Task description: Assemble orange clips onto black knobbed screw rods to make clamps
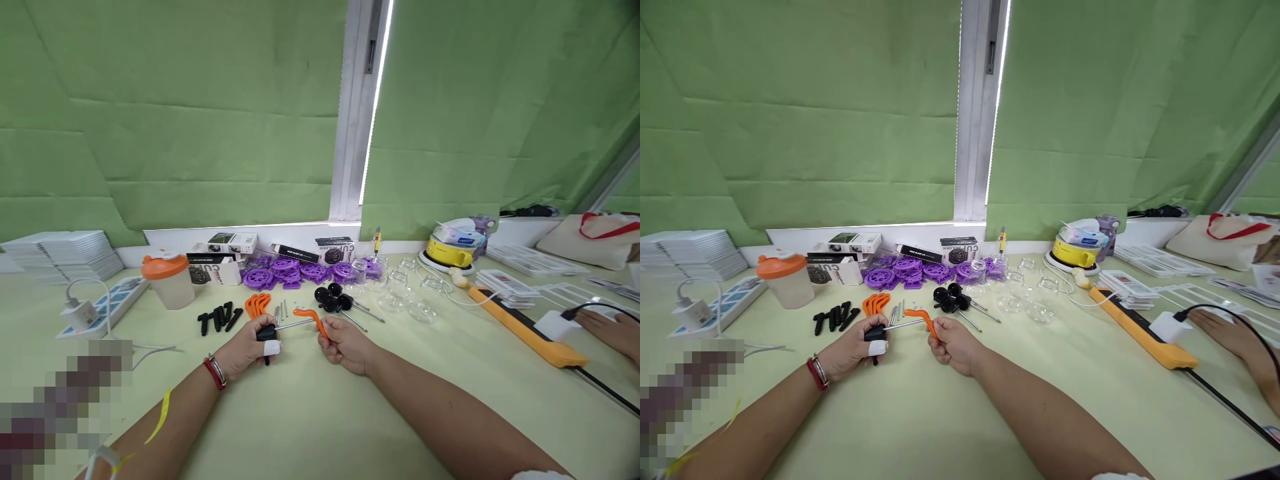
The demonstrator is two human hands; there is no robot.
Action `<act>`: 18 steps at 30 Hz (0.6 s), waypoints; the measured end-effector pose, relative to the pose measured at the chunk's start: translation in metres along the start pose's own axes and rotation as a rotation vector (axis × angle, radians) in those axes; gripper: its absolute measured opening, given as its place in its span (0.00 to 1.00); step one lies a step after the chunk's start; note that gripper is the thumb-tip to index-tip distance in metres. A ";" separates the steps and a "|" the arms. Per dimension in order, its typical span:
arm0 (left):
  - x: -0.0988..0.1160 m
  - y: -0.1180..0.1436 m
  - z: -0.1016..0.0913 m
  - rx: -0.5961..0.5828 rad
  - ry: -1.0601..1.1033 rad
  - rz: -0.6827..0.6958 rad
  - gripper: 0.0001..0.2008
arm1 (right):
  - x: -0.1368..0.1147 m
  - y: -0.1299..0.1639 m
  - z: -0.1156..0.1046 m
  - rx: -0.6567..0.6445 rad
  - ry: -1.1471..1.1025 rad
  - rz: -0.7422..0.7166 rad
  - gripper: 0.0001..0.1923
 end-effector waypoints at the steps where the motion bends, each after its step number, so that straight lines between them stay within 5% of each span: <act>1: 0.000 0.000 0.000 0.002 0.002 0.001 0.22 | 0.000 0.000 0.001 -0.008 -0.001 0.009 0.16; 18: 0.000 -0.010 0.016 -0.014 0.047 0.073 0.23 | 0.006 -0.002 0.018 -0.138 -0.013 0.029 0.17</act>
Point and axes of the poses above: each hand's wrist, its own y-axis away from the middle knuckle, its own z-axis out of the palm, x = y × z, the point moved 4 cm from there along -y, towards the middle knuckle, and after that the axes turned 15 degrees about z, right-handed, at the moved point
